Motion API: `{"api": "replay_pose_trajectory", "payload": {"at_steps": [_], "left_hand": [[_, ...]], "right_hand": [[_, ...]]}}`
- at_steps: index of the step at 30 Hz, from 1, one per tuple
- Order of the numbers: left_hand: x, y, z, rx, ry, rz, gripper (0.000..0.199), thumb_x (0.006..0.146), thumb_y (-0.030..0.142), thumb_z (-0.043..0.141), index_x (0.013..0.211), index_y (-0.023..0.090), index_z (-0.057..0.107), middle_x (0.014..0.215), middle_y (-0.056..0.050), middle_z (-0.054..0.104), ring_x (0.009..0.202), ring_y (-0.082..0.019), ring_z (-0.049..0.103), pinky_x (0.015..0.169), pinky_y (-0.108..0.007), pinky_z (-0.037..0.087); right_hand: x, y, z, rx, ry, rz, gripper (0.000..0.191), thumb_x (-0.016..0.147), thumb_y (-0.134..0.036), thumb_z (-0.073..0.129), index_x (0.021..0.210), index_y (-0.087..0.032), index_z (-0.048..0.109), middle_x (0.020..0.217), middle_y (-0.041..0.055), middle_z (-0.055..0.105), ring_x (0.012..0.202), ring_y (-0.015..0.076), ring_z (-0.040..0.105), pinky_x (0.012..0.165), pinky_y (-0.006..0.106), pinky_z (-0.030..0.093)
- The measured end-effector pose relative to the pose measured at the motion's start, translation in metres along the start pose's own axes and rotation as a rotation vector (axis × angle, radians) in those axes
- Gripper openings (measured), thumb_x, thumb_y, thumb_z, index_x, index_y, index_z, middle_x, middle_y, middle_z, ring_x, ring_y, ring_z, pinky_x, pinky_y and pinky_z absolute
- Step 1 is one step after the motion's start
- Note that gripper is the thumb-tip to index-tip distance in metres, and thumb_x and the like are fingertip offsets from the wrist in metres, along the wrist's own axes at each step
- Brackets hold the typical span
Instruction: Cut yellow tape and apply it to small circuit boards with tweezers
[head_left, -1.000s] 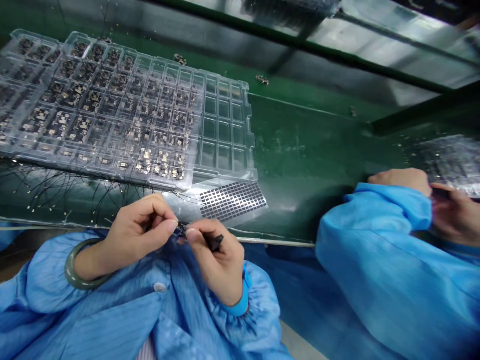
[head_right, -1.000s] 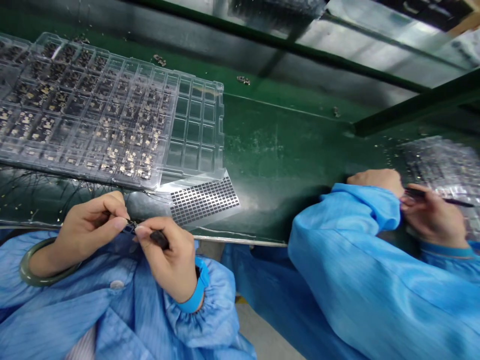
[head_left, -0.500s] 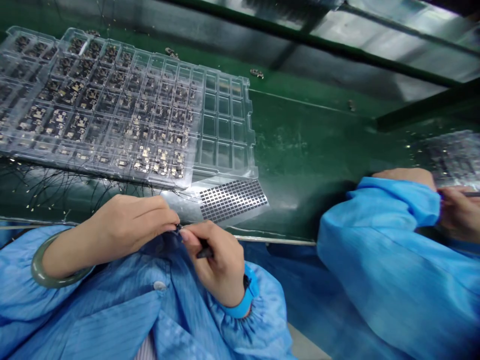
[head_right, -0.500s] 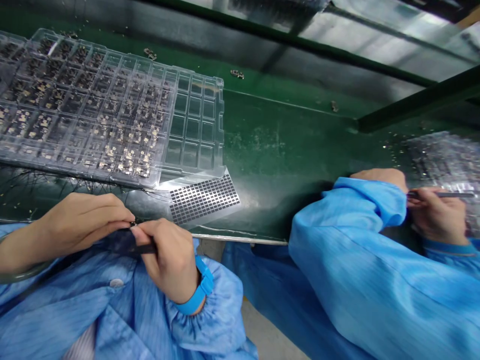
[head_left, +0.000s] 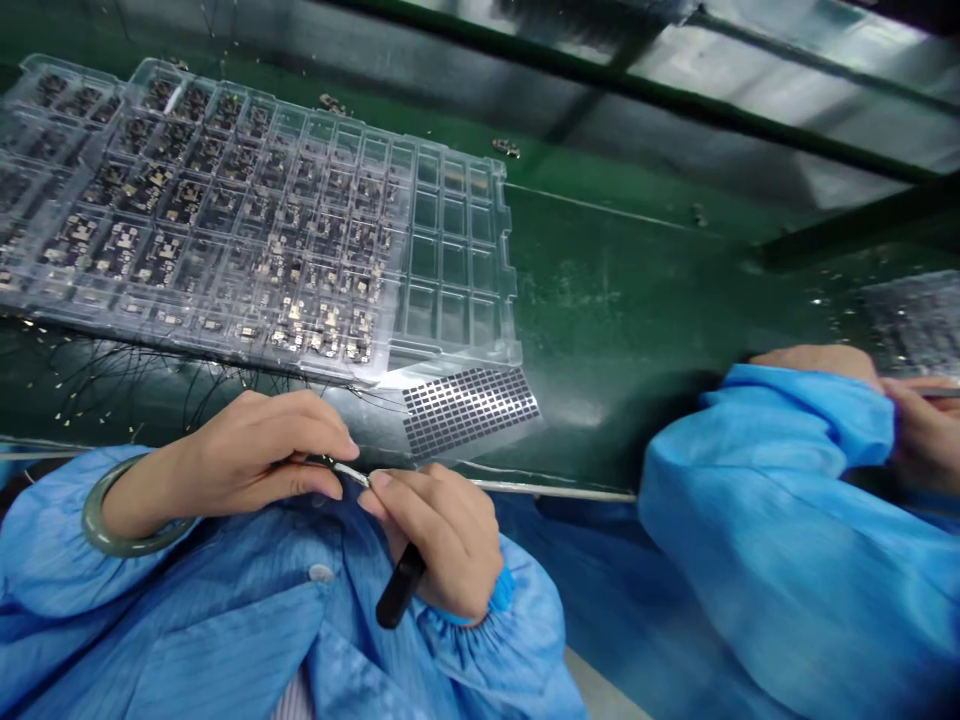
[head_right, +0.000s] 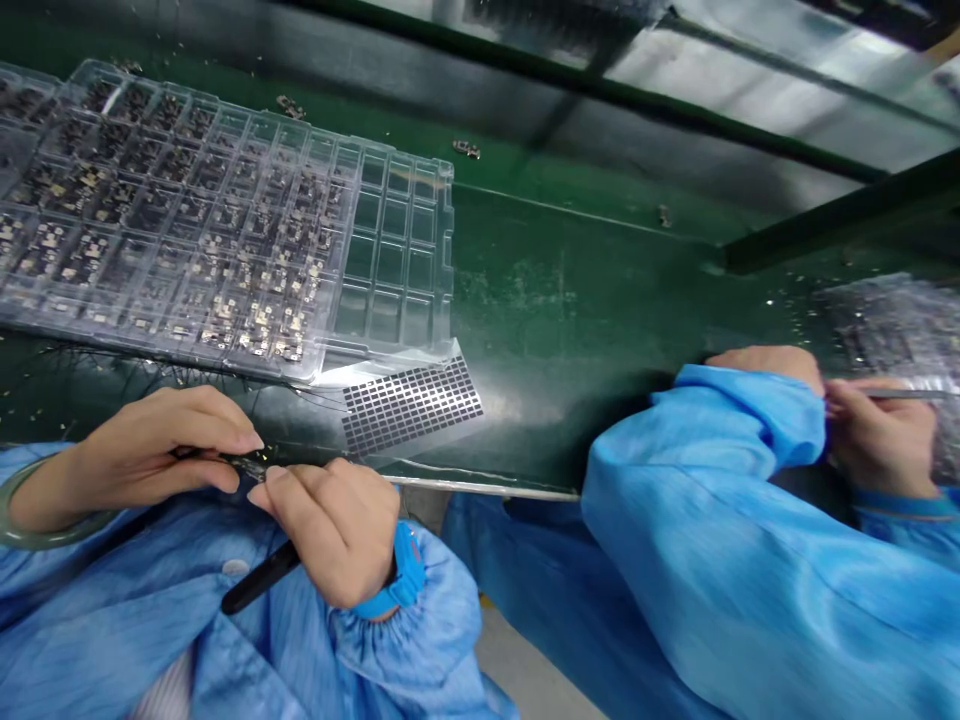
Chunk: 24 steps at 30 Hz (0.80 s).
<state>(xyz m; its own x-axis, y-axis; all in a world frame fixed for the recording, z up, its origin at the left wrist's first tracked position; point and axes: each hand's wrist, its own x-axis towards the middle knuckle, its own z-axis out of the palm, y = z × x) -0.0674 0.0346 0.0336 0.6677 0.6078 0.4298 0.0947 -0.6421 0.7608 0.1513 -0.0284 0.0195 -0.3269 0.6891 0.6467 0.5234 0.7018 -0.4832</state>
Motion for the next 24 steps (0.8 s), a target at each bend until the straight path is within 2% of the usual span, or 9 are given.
{"api": "replay_pose_trajectory", "payload": {"at_steps": [3,5,8,11,13,16,19,24], "left_hand": [[0.000,0.003,0.001,-0.013,-0.041,0.002,0.008,0.092,0.013,0.059,0.099,0.016,0.061,0.086,-0.005,0.071,0.082,-0.014,0.068,0.072,-0.020,0.053],[0.000,0.007,0.001,-0.009,-0.065,-0.095,0.006,0.094,0.014,0.056,0.093,0.017,0.060,0.081,-0.003,0.069,0.076,-0.013,0.065,0.067,-0.020,0.051],[0.000,0.013,0.002,-0.064,-0.076,-0.326,0.009,0.094,0.018,0.054,0.089,0.018,0.061,0.077,0.000,0.065,0.067,-0.010,0.061,0.061,-0.019,0.048],[0.000,0.017,0.003,-0.255,-0.051,-0.521,0.013,0.094,0.024,0.056,0.101,0.018,0.065,0.079,-0.001,0.068,0.063,-0.010,0.062,0.055,-0.017,0.049],[0.000,0.018,0.004,-0.375,0.011,-0.606,0.019,0.093,0.026,0.057,0.108,0.018,0.064,0.083,-0.003,0.072,0.065,-0.011,0.066,0.057,-0.017,0.052],[0.000,0.019,0.003,-0.461,0.095,-0.665,0.015,0.093,0.025,0.056,0.103,0.019,0.066,0.086,-0.002,0.074,0.074,-0.012,0.069,0.066,-0.017,0.054],[0.000,0.018,0.002,-0.442,0.099,-0.694,0.016,0.093,0.029,0.056,0.099,0.019,0.067,0.082,-0.002,0.072,0.070,-0.011,0.067,0.061,-0.017,0.052],[-0.002,0.013,0.001,-0.352,0.002,-0.686,0.022,0.092,0.035,0.055,0.096,0.016,0.065,0.071,-0.001,0.063,0.059,-0.011,0.057,0.050,-0.019,0.043]], "right_hand": [[0.004,-0.001,0.004,0.016,-0.011,-0.012,0.013,0.095,-0.016,0.061,0.107,-0.011,0.064,0.080,0.0084,0.077,0.058,0.0163,0.066,0.048,0.028,0.047],[0.007,-0.004,0.007,0.074,0.011,0.050,0.010,0.096,-0.018,0.059,0.102,-0.014,0.065,0.076,0.0067,0.077,0.056,0.0158,0.066,0.049,0.028,0.049],[0.011,-0.009,0.007,0.268,0.047,0.332,0.010,0.096,-0.021,0.059,0.091,-0.018,0.067,0.068,0.0025,0.074,0.053,0.0137,0.066,0.051,0.024,0.052],[0.012,-0.013,0.005,0.523,0.033,0.684,0.011,0.093,-0.022,0.063,0.082,-0.020,0.068,0.059,-0.0017,0.071,0.049,0.0122,0.065,0.049,0.021,0.051],[0.013,-0.016,0.004,0.670,0.037,0.864,0.013,0.091,-0.025,0.066,0.079,-0.020,0.067,0.055,-0.0029,0.069,0.047,0.0120,0.064,0.049,0.021,0.051],[0.015,-0.018,0.006,0.809,0.076,1.046,0.015,0.087,-0.030,0.070,0.077,-0.020,0.068,0.053,-0.0036,0.068,0.045,0.0111,0.062,0.049,0.020,0.050],[0.018,-0.018,0.009,0.870,0.084,1.094,0.016,0.085,-0.031,0.072,0.076,-0.020,0.068,0.053,-0.0040,0.067,0.045,0.0101,0.061,0.049,0.020,0.049],[0.017,-0.013,0.013,0.791,0.009,0.980,0.014,0.089,-0.029,0.068,0.079,-0.020,0.068,0.056,-0.0022,0.069,0.050,0.0119,0.064,0.053,0.021,0.050]]}}
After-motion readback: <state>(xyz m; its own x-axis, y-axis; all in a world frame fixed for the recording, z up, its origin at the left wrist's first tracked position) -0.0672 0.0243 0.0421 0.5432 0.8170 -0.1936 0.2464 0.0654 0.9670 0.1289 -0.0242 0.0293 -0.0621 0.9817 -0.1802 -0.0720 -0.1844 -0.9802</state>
